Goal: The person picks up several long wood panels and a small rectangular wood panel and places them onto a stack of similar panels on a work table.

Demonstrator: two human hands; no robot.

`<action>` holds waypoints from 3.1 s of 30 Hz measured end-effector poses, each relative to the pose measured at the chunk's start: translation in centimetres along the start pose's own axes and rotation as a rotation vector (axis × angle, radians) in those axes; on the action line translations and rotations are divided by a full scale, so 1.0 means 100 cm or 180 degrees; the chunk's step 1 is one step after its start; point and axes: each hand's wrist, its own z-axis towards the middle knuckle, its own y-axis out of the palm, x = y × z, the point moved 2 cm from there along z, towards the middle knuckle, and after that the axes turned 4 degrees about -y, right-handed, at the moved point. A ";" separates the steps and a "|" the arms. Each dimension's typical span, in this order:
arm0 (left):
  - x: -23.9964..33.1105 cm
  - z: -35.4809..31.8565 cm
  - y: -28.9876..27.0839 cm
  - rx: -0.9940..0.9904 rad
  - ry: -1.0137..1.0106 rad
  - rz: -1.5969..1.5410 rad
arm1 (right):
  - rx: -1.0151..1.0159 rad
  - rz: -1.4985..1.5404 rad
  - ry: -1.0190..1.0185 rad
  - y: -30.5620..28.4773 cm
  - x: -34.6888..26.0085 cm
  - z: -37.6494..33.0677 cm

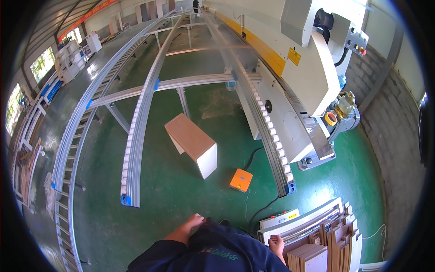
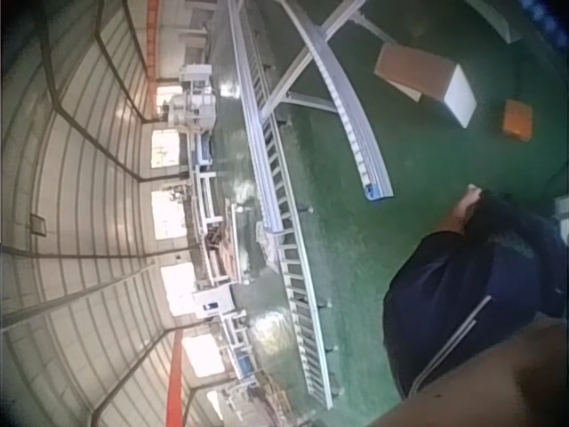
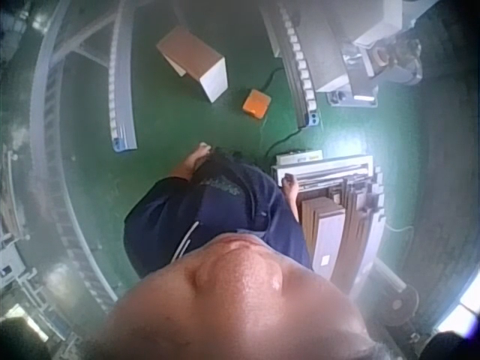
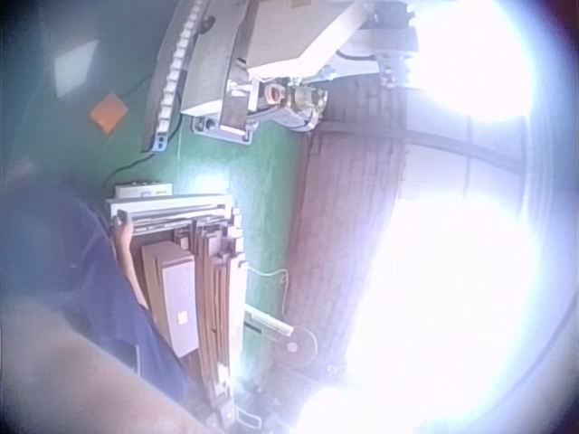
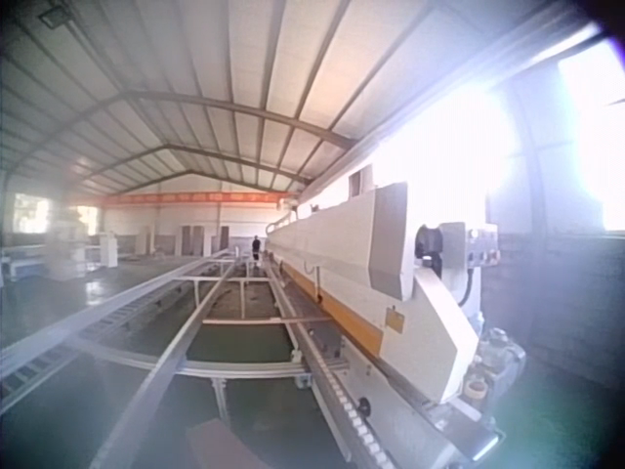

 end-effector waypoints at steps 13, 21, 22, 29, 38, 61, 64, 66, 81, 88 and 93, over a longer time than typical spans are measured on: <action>0.013 -0.003 -0.003 -0.0098 0.0061 -0.0253 | -0.0038 0.0103 0.0225 0.000 -0.002 -0.007; 0.014 0.005 0.000 -0.0127 -0.0009 -0.0164 | -0.0096 0.0107 0.0385 0.000 0.001 -0.010; 0.012 0.007 0.000 -0.0104 -0.0008 -0.0145 | -0.0115 0.0117 0.0406 0.000 0.000 -0.010; 0.030 0.011 -0.005 -0.0153 -0.0061 -0.0275 | -0.0180 0.0086 0.0410 -0.001 0.007 -0.010; 0.120 0.037 -0.044 -0.0105 0.0338 -0.1173 | -0.0138 0.0061 0.0528 -0.005 0.009 -0.010; 0.513 0.094 -0.188 -0.0639 0.2244 -0.4681 | 0.0413 -0.0061 0.1469 -0.035 0.035 -0.084; 0.553 0.104 -0.210 -0.0746 0.2324 -0.5191 | 0.0435 -0.0335 0.1612 -0.039 0.040 -0.113; 0.572 0.117 -0.240 -0.0749 0.2886 -0.5175 | 0.0473 -0.0240 0.2149 -0.042 0.013 -0.114; 0.522 0.037 -0.235 0.0988 0.2804 -0.4587 | 0.0024 -0.0215 0.1878 -0.056 -0.037 -0.074; 0.452 -0.045 -0.248 0.1642 0.2882 -0.4641 | 0.0080 -0.0072 0.0937 -0.087 -0.059 -0.027; 0.399 -0.117 -0.251 0.2252 0.3153 -0.4621 | -0.0053 -0.0055 0.0314 -0.117 -0.074 -0.036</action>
